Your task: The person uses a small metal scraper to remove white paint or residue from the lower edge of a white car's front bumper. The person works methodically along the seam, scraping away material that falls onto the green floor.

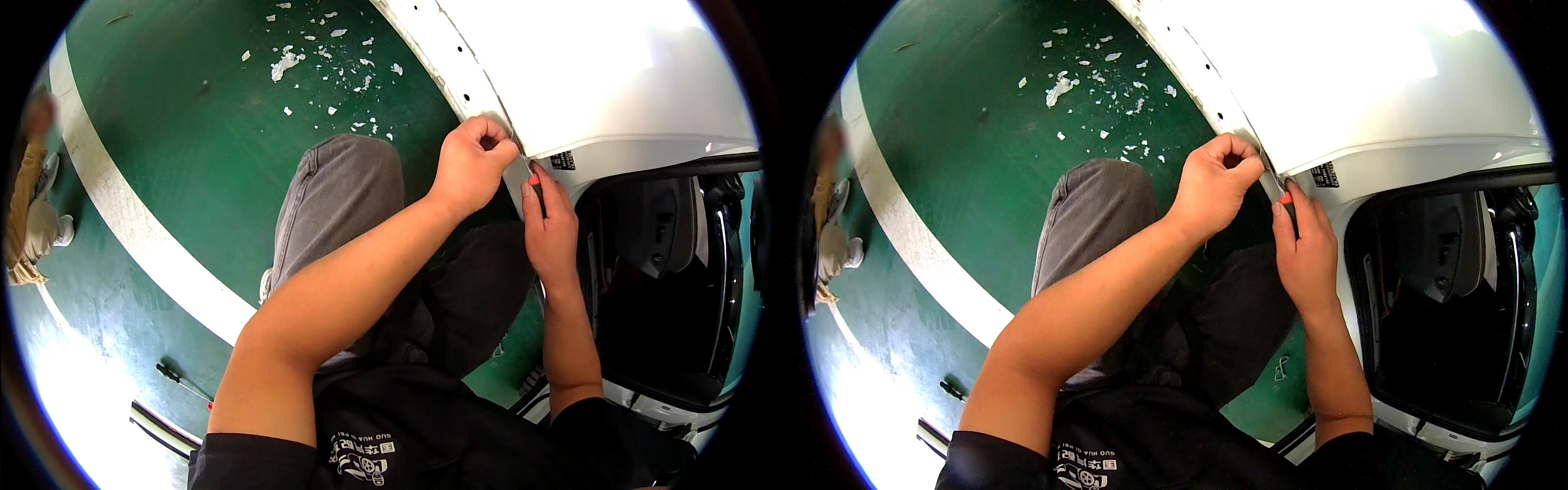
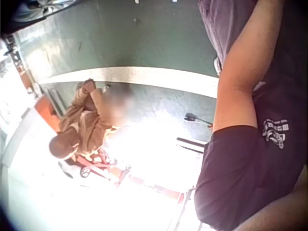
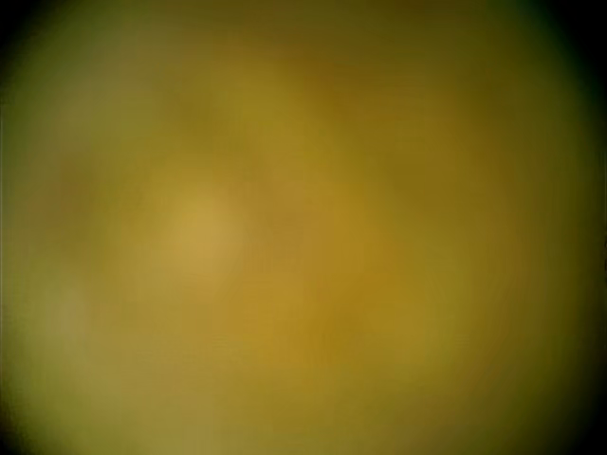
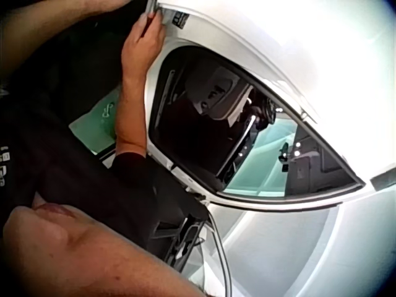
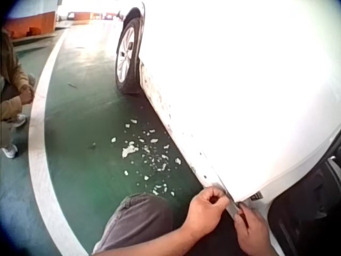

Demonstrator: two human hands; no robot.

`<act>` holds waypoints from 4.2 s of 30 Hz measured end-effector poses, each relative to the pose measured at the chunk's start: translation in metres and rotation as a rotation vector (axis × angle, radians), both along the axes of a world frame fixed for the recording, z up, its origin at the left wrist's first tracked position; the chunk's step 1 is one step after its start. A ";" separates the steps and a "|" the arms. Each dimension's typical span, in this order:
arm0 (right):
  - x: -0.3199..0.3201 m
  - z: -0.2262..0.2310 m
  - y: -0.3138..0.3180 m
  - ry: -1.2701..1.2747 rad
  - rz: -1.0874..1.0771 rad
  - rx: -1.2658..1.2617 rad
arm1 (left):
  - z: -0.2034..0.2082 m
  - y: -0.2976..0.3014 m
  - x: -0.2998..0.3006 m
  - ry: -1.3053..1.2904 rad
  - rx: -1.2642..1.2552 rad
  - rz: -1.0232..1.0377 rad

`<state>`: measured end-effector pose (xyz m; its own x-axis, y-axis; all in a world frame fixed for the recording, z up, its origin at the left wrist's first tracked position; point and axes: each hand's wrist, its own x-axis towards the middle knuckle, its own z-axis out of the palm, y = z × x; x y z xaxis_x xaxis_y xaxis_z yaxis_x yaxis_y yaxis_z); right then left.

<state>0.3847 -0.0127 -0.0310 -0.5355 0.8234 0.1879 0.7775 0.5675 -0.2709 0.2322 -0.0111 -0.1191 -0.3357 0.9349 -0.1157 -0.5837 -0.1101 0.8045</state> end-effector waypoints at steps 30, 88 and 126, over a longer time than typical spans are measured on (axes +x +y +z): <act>0.021 0.001 -0.022 0.053 -0.004 -0.078 | -0.004 0.001 -0.006 0.024 -0.010 0.023; 0.032 -0.040 0.012 0.121 -0.043 -0.020 | -0.031 0.023 0.012 0.316 0.152 0.052; 0.055 -0.039 -0.037 0.377 -0.338 -0.709 | -0.026 0.022 -0.120 -0.428 -0.164 0.511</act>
